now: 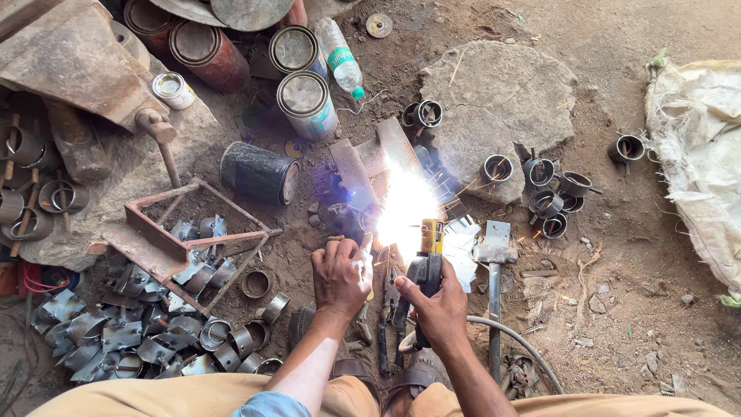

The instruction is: The person welds small metal rings using a handheld welding torch, creating bright sparks. They pick up rings from a pile, place them on a metal block, weld them, and then set them aside. The person also uses pliers to handle the metal pieces.

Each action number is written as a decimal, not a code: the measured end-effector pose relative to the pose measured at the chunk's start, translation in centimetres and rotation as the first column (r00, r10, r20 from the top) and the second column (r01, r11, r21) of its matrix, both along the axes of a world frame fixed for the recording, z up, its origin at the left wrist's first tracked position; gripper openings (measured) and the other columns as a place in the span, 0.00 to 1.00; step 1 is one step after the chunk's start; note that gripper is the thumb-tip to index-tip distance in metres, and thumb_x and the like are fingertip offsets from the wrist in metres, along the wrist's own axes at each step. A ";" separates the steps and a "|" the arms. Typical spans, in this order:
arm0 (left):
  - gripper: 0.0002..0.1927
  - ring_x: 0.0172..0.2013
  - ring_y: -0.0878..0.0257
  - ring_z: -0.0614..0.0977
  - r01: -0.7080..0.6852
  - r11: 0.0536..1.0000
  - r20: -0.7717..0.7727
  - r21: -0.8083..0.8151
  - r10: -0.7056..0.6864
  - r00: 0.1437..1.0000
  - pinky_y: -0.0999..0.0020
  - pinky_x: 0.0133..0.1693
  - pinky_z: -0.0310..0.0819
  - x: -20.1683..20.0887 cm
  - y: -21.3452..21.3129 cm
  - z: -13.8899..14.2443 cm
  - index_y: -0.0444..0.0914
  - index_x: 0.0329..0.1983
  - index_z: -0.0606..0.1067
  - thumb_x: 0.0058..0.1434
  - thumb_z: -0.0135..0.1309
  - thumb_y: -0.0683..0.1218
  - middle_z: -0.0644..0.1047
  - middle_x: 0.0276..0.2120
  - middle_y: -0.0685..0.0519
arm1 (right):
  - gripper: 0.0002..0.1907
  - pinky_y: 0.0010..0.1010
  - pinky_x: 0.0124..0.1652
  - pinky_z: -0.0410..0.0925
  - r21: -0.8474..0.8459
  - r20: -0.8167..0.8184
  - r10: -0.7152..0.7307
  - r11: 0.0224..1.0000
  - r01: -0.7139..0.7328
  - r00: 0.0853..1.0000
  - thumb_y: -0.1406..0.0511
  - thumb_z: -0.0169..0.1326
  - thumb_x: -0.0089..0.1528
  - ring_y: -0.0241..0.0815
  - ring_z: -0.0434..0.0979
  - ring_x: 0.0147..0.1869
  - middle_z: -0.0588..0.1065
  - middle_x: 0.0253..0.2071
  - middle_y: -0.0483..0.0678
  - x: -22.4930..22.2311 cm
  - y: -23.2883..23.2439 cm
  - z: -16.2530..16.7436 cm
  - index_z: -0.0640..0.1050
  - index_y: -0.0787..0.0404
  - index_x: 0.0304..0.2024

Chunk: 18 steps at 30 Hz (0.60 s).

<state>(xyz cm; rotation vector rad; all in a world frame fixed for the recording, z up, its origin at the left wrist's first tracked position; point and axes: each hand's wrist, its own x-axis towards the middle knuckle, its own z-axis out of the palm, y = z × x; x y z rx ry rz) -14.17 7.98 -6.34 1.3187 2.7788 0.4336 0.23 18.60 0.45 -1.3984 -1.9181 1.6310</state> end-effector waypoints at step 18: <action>0.22 0.45 0.60 0.74 -0.002 0.994 -0.064 0.108 0.009 0.998 0.58 0.47 0.64 -0.1 0.1 0.0 0.49 0.60 0.78 0.61 0.56 0.49 0.74 0.36 0.57 | 0.23 0.26 0.29 0.72 0.059 -0.061 -0.031 0.998 0.035 0.998 0.58 0.67 0.54 0.32 0.78 0.27 0.79 0.28 0.43 0.4 -0.1 -0.8 0.75 0.61 0.44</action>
